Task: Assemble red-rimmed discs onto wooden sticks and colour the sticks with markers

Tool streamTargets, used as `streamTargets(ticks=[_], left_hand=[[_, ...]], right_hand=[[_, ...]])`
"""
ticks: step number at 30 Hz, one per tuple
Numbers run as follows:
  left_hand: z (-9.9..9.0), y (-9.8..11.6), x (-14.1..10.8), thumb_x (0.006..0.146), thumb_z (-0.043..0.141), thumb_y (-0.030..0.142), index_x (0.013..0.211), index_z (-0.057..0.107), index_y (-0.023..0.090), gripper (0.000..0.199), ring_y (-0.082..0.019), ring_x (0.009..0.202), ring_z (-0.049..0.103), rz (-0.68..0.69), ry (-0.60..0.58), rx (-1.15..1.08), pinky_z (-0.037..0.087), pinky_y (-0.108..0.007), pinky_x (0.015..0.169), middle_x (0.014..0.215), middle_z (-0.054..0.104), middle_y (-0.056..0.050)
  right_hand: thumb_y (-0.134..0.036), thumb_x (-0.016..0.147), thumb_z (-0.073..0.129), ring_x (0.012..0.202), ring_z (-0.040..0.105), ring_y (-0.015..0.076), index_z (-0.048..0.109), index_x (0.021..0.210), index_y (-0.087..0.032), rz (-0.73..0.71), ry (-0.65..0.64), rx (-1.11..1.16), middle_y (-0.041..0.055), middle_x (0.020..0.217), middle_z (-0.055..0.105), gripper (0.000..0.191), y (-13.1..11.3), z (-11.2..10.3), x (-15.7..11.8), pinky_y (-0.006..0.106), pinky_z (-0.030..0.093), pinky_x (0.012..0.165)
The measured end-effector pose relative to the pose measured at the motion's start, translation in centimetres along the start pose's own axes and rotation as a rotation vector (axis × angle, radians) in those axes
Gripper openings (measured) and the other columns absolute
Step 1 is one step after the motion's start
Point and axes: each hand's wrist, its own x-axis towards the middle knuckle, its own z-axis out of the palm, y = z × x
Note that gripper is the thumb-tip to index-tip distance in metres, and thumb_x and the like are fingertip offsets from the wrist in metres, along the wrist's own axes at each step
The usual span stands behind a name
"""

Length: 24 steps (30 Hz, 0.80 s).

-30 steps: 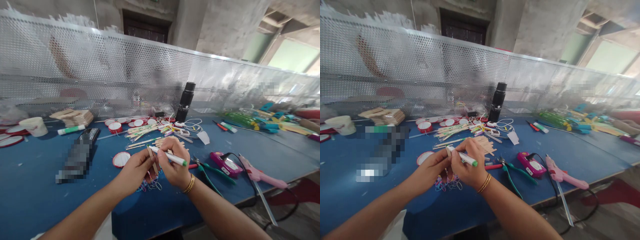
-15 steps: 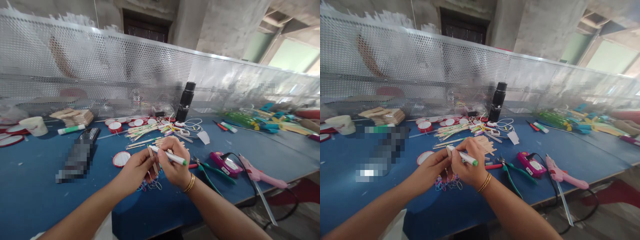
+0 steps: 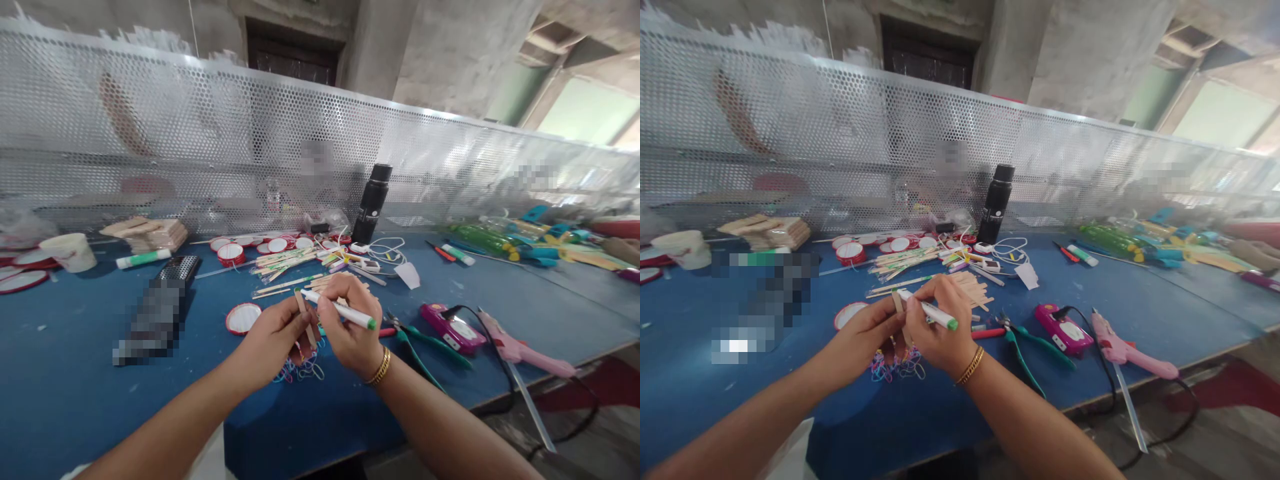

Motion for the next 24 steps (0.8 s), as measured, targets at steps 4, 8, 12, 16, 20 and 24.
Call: streamTargets(ticks=[4, 8, 12, 16, 20, 24], left_hand=[[0.01, 0.02, 0.01, 0.085, 0.064, 0.058, 0.079, 0.053, 0.019, 0.042, -0.011, 0.05, 0.056, 0.002, -0.001, 0.002, 0.044, -0.021, 0.045, 0.062, 0.059, 0.001], [0.05, 0.11, 0.02, 0.085, 0.065, 0.057, 0.079, 0.053, 0.019, 0.041, -0.011, 0.05, 0.056, -0.003, 0.008, 0.004, 0.044, -0.021, 0.045, 0.062, 0.06, 0.002], [0.08, 0.19, 0.01, 0.085, 0.065, 0.057, 0.079, 0.053, 0.018, 0.041, -0.01, 0.049, 0.056, -0.014, 0.019, 0.005, 0.044, -0.021, 0.045, 0.062, 0.059, 0.002], [0.09, 0.23, 0.0, 0.085, 0.064, 0.058, 0.079, 0.053, 0.019, 0.041, -0.011, 0.05, 0.056, -0.012, 0.01, 0.01, 0.044, -0.021, 0.046, 0.06, 0.059, 0.002], [0.09, 0.22, 0.04, 0.085, 0.064, 0.058, 0.08, 0.053, 0.018, 0.041, -0.011, 0.049, 0.056, -0.014, 0.017, 0.015, 0.045, -0.021, 0.046, 0.061, 0.06, 0.001], [0.1, 0.13, 0.02, 0.084, 0.065, 0.059, 0.08, 0.053, 0.019, 0.042, -0.011, 0.049, 0.056, -0.005, 0.022, 0.004, 0.044, -0.021, 0.045, 0.063, 0.06, 0.001]], right_hand=[[-0.017, 0.087, 0.056, 0.066, 0.055, 0.0146, 0.053, 0.076, -0.022, -0.011, 0.001, 0.033, -0.0012, 0.072, 0.056, 0.012, -0.04, 0.07, -0.04, 0.031, 0.044, 0.064], [-0.016, 0.087, 0.057, 0.068, 0.055, 0.015, 0.053, 0.077, -0.022, -0.004, 0.002, 0.022, -0.0009, 0.073, 0.056, 0.012, 0.13, 0.08, -0.09, 0.031, 0.045, 0.065], [-0.016, 0.088, 0.057, 0.07, 0.056, 0.0148, 0.054, 0.079, -0.022, -0.013, 0.023, 0.02, -0.0006, 0.075, 0.057, 0.011, 0.25, 0.03, -0.12, 0.031, 0.045, 0.066], [-0.016, 0.087, 0.056, 0.066, 0.054, 0.0145, 0.052, 0.077, -0.022, -0.015, 0.003, 0.054, -0.0014, 0.072, 0.055, 0.013, 0.05, 0.08, -0.15, 0.031, 0.044, 0.064], [-0.016, 0.088, 0.057, 0.069, 0.056, 0.0151, 0.054, 0.077, -0.022, -0.007, 0.012, 0.02, -0.0007, 0.073, 0.057, 0.012, 0.13, 0.03, -0.18, 0.031, 0.045, 0.065], [-0.017, 0.088, 0.057, 0.068, 0.056, 0.015, 0.054, 0.079, -0.022, -0.009, 0.023, 0.028, -0.0006, 0.074, 0.057, 0.011, 0.18, 0.02, -0.14, 0.031, 0.045, 0.065]])
